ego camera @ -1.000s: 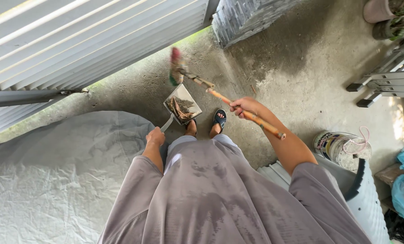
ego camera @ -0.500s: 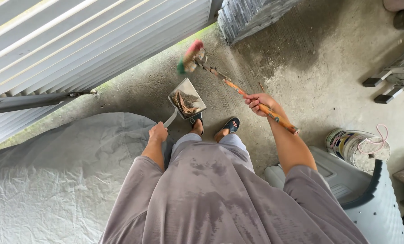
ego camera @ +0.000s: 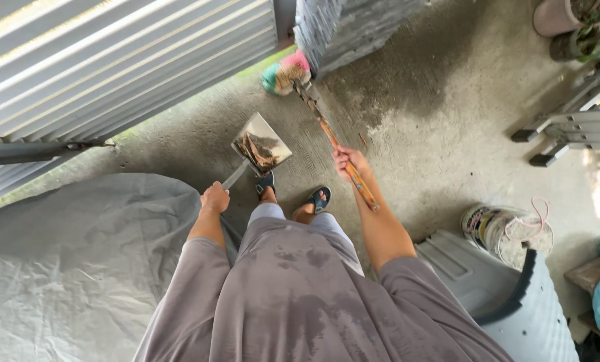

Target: Sweeping dust and debris into a dustpan in a garage or outdoor utility area.

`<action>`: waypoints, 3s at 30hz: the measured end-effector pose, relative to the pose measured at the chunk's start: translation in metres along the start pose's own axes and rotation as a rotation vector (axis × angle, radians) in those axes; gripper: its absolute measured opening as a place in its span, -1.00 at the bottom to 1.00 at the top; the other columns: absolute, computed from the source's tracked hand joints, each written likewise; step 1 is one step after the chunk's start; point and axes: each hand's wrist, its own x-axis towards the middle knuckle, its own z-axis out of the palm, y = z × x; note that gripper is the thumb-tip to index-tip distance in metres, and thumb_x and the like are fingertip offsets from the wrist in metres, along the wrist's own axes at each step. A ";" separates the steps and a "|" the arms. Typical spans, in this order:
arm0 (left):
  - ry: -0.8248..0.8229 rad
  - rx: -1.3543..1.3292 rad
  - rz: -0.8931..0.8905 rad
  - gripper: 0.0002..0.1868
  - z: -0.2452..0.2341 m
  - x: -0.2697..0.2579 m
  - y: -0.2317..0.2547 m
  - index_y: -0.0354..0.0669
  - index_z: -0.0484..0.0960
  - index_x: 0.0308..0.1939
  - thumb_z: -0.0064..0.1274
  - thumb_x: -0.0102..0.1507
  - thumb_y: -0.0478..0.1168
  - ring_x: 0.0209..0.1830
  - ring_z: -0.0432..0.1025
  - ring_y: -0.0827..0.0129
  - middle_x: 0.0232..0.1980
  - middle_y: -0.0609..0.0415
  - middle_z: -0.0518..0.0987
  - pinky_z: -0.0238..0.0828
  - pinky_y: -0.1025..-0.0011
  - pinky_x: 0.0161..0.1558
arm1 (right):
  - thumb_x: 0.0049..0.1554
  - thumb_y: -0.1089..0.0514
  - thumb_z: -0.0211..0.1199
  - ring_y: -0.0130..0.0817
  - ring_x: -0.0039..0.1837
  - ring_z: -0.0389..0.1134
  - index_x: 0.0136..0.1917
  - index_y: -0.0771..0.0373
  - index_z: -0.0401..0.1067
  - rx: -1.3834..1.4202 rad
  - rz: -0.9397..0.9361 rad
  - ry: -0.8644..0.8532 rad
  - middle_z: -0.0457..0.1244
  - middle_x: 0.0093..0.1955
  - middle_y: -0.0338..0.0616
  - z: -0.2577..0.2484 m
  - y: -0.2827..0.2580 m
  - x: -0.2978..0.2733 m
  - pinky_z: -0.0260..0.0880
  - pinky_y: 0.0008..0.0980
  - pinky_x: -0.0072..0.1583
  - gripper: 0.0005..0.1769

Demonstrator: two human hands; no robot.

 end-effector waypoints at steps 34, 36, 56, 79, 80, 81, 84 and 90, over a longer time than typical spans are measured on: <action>0.042 0.285 0.045 -0.58 0.074 0.124 0.129 -0.07 0.45 0.27 0.02 0.39 0.00 0.35 0.35 0.05 0.28 -0.01 0.52 0.22 0.02 0.32 | 0.23 0.20 0.08 -0.68 -0.44 0.01 0.69 0.00 -0.09 -0.285 -0.349 0.413 0.15 -0.22 -0.31 -0.021 0.058 -0.212 0.08 -0.59 -0.44 -0.18; 0.073 0.250 0.074 -0.52 0.073 0.126 0.125 -0.04 0.39 0.35 0.05 0.37 -0.08 0.39 0.30 0.02 0.33 -0.05 0.47 0.21 0.00 0.32 | 0.23 0.22 0.08 -0.67 -0.44 0.03 0.69 0.04 -0.08 -0.297 -0.362 0.391 0.15 -0.22 -0.30 -0.013 0.071 -0.198 0.12 -0.57 -0.43 -0.18; -0.463 0.019 1.386 -0.49 0.148 -0.231 0.378 0.03 0.40 0.22 0.25 0.25 -0.10 -0.10 0.48 -0.10 -0.10 -0.16 0.54 0.42 0.06 -0.16 | 0.26 0.21 0.07 -0.29 0.04 0.22 0.59 0.16 0.18 -0.370 -0.708 0.693 0.22 0.24 -0.06 0.028 0.214 -0.363 0.19 -0.26 0.06 -0.37; -0.654 -0.174 1.322 -0.78 0.214 -0.163 0.377 -0.16 0.49 -0.08 0.21 0.34 -0.17 -0.35 0.25 0.45 -0.34 0.13 0.41 0.32 0.43 -0.28 | 0.08 0.30 0.45 -0.20 -0.26 0.14 -0.38 0.21 0.18 -0.769 -1.711 0.820 0.10 -0.39 -0.19 0.106 0.202 -0.323 0.15 -0.22 -0.03 -0.56; -0.649 -0.188 1.291 -0.77 0.192 -0.155 0.384 -0.15 0.49 -0.08 0.19 0.35 -0.14 -0.34 0.27 0.45 -0.33 0.13 0.43 0.33 0.42 -0.27 | 0.09 0.31 0.44 -0.21 -0.25 0.15 -0.38 0.20 0.17 -0.793 -1.742 0.790 0.11 -0.38 -0.20 0.118 0.192 -0.320 0.14 -0.21 -0.01 -0.56; -0.645 -0.202 1.260 -0.76 0.171 -0.148 0.391 -0.15 0.48 -0.08 0.17 0.35 -0.11 -0.33 0.28 0.46 -0.32 0.13 0.45 0.34 0.41 -0.26 | 0.10 0.31 0.42 -0.22 -0.24 0.17 -0.37 0.19 0.17 -0.817 -1.774 0.760 0.12 -0.37 -0.21 0.129 0.181 -0.317 0.13 -0.20 0.01 -0.57; -0.627 -0.165 1.209 -0.72 0.107 -0.149 0.413 -0.15 0.47 -0.08 0.14 0.37 -0.04 -0.33 0.28 0.46 -0.33 0.13 0.45 0.34 0.41 -0.26 | 0.09 0.35 0.41 -0.22 -0.26 0.15 -0.39 0.18 0.20 -0.776 -1.819 0.646 0.12 -0.39 -0.23 0.149 0.157 -0.312 0.10 -0.21 0.00 -0.59; -0.535 -0.132 1.518 -0.67 0.097 -0.182 0.422 -0.11 0.45 -0.13 0.18 0.34 0.02 -0.38 0.45 0.37 -0.34 0.05 0.56 0.40 0.31 -0.31 | 0.04 0.42 0.34 -0.17 -0.33 0.09 -0.44 0.18 0.12 -0.948 -1.817 0.671 0.06 -0.43 -0.19 0.179 0.157 -0.370 0.12 -0.23 -0.08 -0.56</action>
